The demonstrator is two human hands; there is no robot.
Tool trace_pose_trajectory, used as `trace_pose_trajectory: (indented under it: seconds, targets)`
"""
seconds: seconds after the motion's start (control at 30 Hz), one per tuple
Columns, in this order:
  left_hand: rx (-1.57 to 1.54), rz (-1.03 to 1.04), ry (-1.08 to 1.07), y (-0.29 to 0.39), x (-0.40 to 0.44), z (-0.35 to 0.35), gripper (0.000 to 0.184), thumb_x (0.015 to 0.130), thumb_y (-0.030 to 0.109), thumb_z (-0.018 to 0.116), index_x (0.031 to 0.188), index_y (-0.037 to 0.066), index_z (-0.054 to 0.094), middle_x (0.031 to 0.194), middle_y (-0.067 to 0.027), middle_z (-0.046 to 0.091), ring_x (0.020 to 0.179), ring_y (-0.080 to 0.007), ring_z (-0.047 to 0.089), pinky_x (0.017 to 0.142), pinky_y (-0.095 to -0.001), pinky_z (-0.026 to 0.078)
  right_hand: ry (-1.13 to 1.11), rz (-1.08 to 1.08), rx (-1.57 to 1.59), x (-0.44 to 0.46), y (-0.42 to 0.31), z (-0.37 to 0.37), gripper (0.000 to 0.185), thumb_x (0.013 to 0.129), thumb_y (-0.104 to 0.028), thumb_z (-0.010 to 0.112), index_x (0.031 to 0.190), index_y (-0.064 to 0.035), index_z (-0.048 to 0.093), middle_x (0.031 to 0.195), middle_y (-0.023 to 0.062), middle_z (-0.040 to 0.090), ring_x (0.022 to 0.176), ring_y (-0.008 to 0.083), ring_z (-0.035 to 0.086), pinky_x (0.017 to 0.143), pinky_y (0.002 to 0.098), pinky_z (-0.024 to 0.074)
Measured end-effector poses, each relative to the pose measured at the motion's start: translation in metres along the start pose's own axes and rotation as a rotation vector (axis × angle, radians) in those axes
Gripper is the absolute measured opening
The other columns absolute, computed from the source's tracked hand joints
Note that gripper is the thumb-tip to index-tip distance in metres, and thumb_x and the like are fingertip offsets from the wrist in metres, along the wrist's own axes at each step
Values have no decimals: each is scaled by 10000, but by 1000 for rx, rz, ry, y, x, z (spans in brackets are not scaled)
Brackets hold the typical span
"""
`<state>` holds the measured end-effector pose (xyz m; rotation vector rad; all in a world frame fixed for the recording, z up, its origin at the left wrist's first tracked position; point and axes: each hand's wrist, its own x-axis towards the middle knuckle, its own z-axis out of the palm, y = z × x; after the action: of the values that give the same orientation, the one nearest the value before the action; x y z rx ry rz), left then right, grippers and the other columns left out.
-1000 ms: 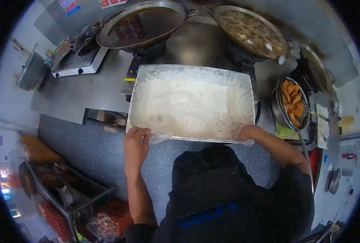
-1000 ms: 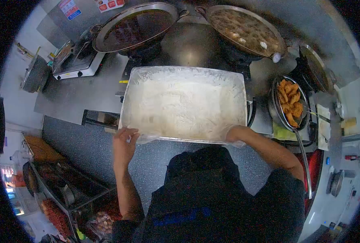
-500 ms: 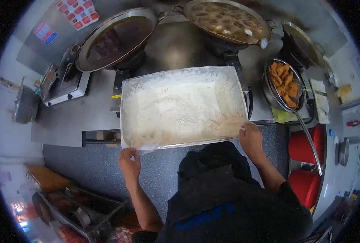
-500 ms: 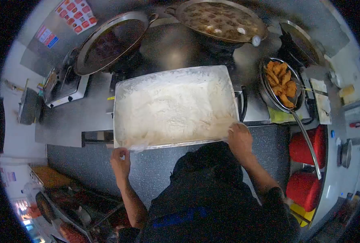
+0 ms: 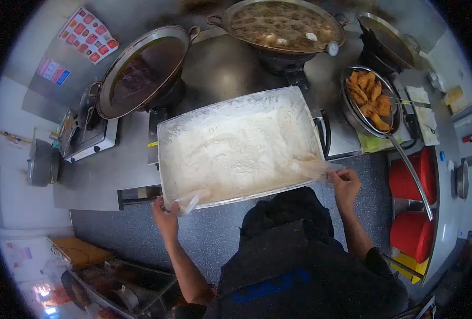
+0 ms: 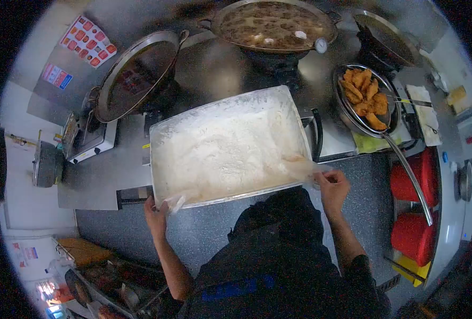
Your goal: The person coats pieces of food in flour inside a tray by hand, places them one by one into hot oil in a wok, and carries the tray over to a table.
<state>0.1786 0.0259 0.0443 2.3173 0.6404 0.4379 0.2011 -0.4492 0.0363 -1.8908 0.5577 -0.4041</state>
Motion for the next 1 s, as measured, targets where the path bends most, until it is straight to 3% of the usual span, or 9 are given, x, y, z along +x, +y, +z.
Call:
trace_pose_trajectory:
  seconds: [0.2,0.27,0.3,0.37,0.5,0.57,0.63,0.7,1.0]
  targets:
    - [-66,-36,-416,-13,36,-9,529,658,94,680,1107,-63,450,993,-161,565,884,-229,556,789,-330,438,8,-75,-148,27,13,2,373,629,-80,724,926,-35,503,744,39,562,688,120,528,559,249,412]
    - [-168,-9,-484,-18,45,-8,524,642,94,690,1090,-56,465,960,-142,579,860,-207,558,778,-317,440,-437,406,85,42,4,-1,349,663,-103,686,934,-46,475,735,25,534,718,133,526,573,249,415]
    - [-216,-84,-488,-15,46,-9,502,621,85,684,1061,-47,480,949,-127,582,838,-196,556,762,-304,442,-405,374,105,51,21,4,349,663,-103,686,934,-46,475,735,25,534,718,133,526,573,249,415]
    - [-310,-136,-510,-38,52,0,456,581,57,661,1001,-28,505,920,-106,586,803,-182,552,734,-289,446,-699,607,603,66,69,18,295,684,-116,656,925,-49,499,756,34,552,707,146,535,584,273,431]
    - [-447,-134,-438,-60,52,15,372,555,7,590,921,-13,529,858,-84,585,770,-173,550,711,-276,446,-685,557,639,68,42,26,176,716,-35,597,871,-52,516,758,28,568,745,157,583,618,300,475]
    - [-497,-102,-421,-68,54,22,349,560,-6,578,907,-9,534,851,-79,584,765,-167,551,709,-272,446,-566,398,218,73,63,41,216,702,-23,614,892,-48,513,758,33,565,687,163,587,568,308,478]
    - [-622,-179,-390,-35,30,11,335,577,-28,556,911,-8,533,851,-70,583,749,-155,551,707,-261,444,-463,302,415,66,67,45,217,634,7,621,827,-33,529,718,47,562,609,161,557,512,304,446]
    - [-674,-123,-398,-50,18,4,330,586,-37,548,914,-6,532,851,-68,582,748,-153,554,708,-264,448,-301,225,84,59,40,37,181,574,4,590,749,-10,548,660,59,555,582,159,529,495,305,412]
    - [-625,-184,-287,-44,-135,-54,320,595,13,622,902,5,529,851,-68,588,772,-165,573,713,-298,475,-296,208,-34,-33,37,-87,223,557,-72,582,764,11,599,665,102,598,592,177,565,538,318,440]
